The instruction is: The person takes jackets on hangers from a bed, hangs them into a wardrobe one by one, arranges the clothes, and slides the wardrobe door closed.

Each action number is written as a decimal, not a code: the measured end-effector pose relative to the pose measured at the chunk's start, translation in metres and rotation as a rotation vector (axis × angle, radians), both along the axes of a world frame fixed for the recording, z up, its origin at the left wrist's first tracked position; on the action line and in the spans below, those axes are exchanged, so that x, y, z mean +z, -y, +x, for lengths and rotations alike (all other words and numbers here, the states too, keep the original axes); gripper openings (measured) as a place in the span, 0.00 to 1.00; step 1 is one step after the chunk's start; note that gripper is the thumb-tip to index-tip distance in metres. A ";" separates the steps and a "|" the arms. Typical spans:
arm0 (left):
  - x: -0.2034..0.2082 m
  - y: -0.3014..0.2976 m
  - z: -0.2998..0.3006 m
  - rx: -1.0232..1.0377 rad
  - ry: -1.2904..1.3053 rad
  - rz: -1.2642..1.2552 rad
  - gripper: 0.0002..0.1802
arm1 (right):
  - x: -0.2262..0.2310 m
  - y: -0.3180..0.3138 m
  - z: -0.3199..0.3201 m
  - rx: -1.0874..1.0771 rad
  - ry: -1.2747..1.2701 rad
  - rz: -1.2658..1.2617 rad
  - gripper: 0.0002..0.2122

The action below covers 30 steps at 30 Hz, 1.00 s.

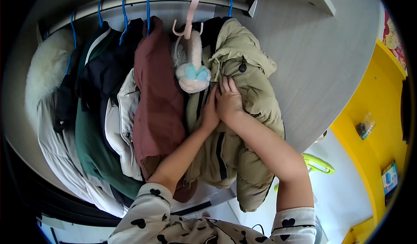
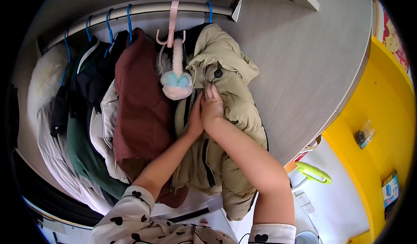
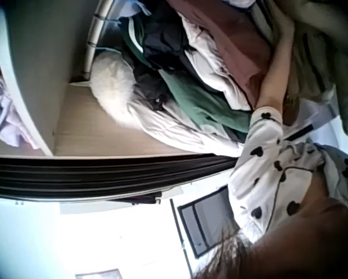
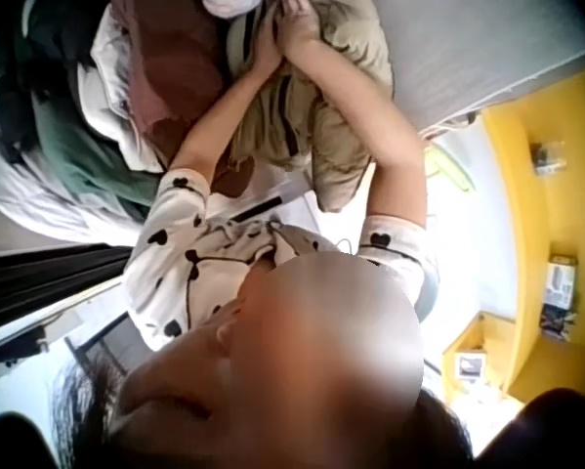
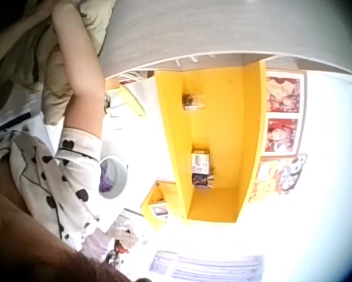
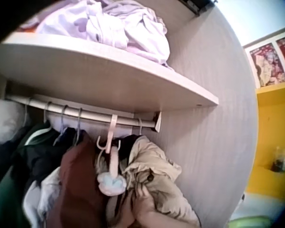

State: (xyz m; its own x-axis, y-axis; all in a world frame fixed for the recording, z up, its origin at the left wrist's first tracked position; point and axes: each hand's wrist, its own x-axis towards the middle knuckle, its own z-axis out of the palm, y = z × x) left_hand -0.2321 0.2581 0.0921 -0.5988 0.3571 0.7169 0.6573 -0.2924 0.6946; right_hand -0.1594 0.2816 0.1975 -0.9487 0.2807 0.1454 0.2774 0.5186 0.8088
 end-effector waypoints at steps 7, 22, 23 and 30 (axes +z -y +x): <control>-0.063 0.049 0.063 0.373 0.187 -0.344 0.42 | 0.002 0.024 0.000 -0.034 -0.006 0.014 0.20; -0.146 -0.025 -0.113 -0.115 0.310 -0.187 0.39 | -0.010 0.118 0.126 0.843 -0.549 -0.807 0.18; -0.146 -0.019 -0.119 -0.092 0.284 -0.210 0.39 | -0.015 0.124 0.143 0.846 -0.587 -0.894 0.18; -0.062 0.024 -0.029 -0.203 0.993 -0.140 0.30 | -0.047 0.107 0.211 0.682 -0.783 -0.964 0.21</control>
